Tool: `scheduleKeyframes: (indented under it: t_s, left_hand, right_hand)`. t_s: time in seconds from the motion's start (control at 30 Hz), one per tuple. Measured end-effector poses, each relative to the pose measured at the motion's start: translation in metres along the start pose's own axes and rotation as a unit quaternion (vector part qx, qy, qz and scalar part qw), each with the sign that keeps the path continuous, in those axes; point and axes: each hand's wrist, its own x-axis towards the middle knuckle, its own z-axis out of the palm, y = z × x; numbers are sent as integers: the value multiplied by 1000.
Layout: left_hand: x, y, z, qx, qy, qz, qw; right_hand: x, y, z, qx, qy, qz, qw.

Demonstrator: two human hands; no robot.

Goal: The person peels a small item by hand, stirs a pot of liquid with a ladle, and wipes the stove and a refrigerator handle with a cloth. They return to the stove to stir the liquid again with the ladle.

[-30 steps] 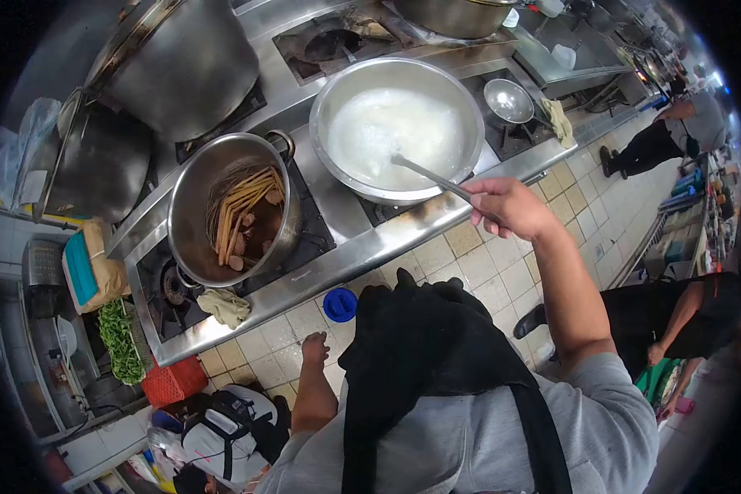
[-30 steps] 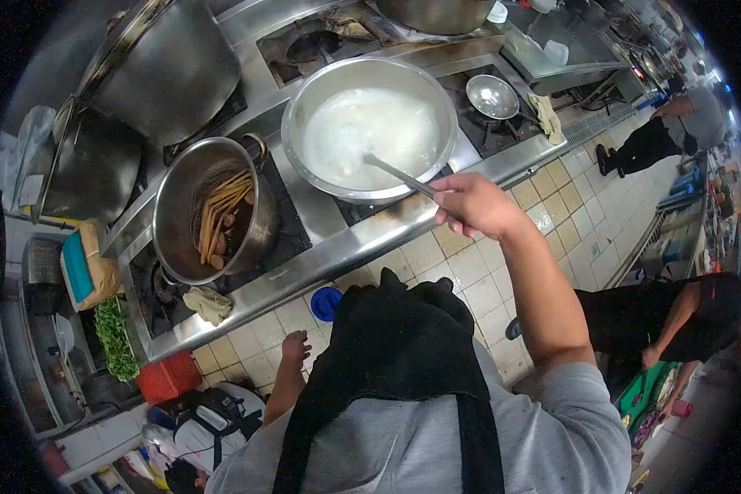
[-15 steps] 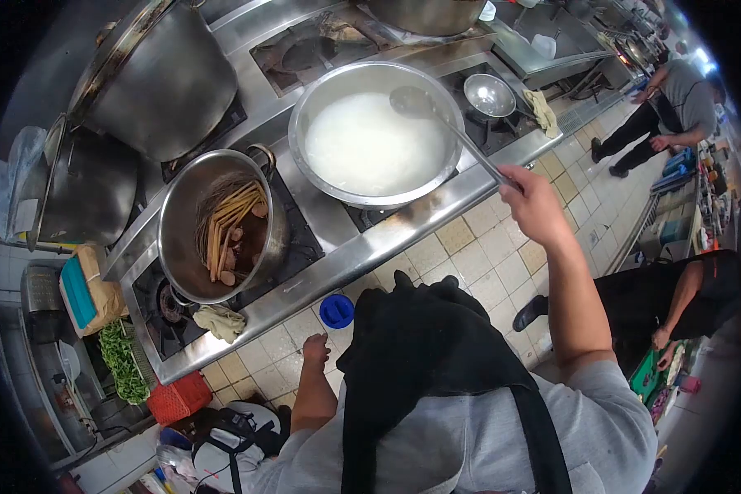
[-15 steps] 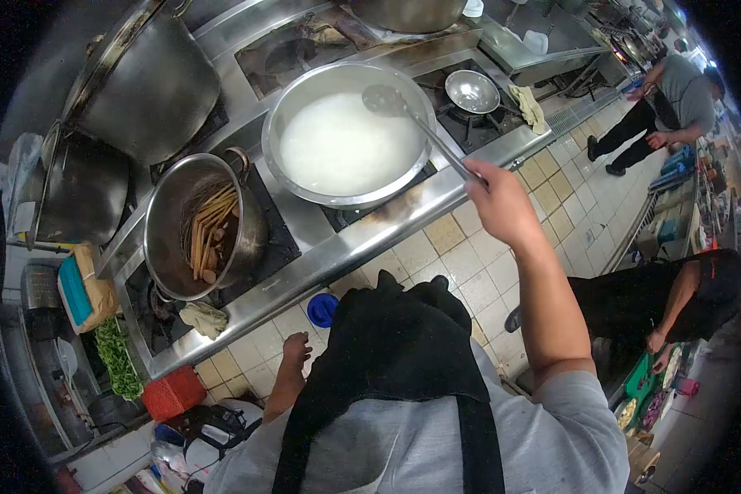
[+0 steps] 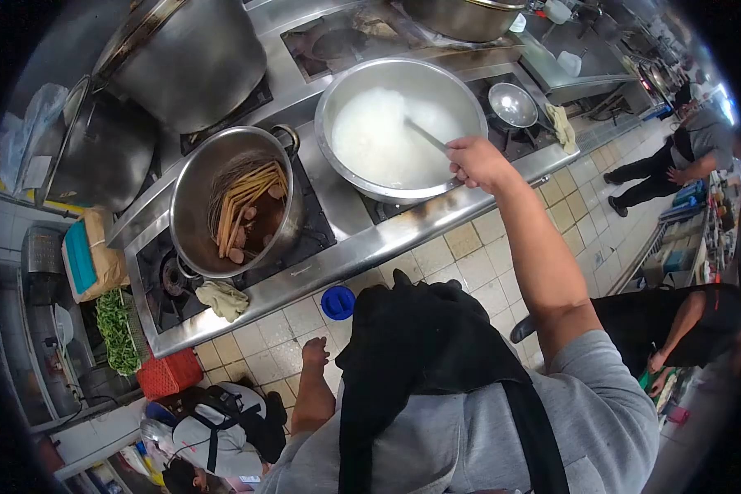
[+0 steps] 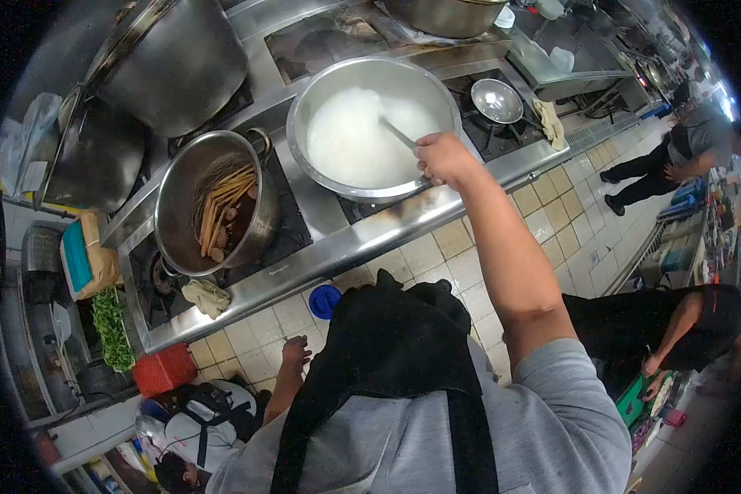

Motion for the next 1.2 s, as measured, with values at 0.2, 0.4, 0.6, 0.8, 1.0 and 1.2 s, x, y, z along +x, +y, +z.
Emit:
scheduleKeyframes:
  t_s: [0.2, 0.4, 0.6, 0.8, 1.0, 1.2]
  left_hand:
    - [62, -57, -15, 112, -52, 81, 989]
    - [48, 1, 15, 96, -67, 121, 986]
    - [18, 69, 52, 69, -73, 92, 991]
    - [35, 84, 95, 280, -145, 224, 922]
    - [-31, 134, 178, 271, -234, 278, 891]
    - [-42, 144, 263, 123, -266, 203, 934]
  right_hand:
    - [-23, -6, -3, -29, -79, 9, 996]
    - [-74, -27, -37, -197, -88, -50, 975]
    - [-122, -57, -76, -438, -83, -203, 872]
    - [-154, -72, -86, -528, 4, -238, 815]
    - [-166, -37, -92, -468, 121, -279, 830]
    - [-154, 39, -90, -377, 151, -316, 857]
